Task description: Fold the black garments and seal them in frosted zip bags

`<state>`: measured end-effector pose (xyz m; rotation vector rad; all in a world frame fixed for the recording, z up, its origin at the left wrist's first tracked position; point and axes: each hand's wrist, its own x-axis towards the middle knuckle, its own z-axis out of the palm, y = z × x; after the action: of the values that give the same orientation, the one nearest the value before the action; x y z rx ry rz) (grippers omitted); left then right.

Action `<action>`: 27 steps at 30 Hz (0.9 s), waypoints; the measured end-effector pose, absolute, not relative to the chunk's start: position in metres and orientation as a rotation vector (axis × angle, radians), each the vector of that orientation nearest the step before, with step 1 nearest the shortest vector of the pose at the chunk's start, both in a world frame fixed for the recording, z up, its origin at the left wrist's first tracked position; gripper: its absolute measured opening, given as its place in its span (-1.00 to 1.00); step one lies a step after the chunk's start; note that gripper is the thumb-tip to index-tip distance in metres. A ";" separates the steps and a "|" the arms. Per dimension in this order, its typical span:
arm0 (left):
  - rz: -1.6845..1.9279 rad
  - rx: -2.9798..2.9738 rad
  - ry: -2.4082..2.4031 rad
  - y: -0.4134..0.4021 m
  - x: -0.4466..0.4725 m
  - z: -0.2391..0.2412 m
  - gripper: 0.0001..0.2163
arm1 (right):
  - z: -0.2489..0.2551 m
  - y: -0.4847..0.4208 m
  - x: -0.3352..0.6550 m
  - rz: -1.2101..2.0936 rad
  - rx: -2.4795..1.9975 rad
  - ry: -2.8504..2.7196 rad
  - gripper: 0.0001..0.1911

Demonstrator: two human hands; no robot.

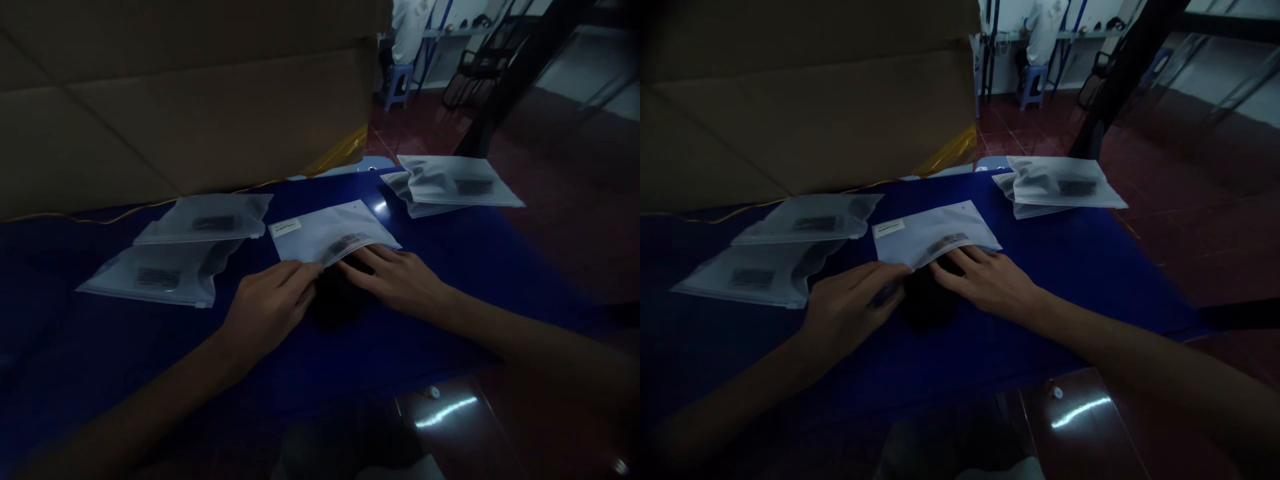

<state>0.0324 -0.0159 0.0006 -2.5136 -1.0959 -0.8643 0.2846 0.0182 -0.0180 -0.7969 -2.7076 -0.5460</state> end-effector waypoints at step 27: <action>-0.886 -2.543 -1.060 -0.022 0.042 0.001 -0.70 | -0.022 0.019 0.279 -0.755 -0.800 -2.500 -0.62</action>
<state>0.0418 -0.0217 0.0009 -2.5427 -1.0605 -0.8862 0.2785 0.0185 -0.0217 -0.8002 -2.5004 -0.7553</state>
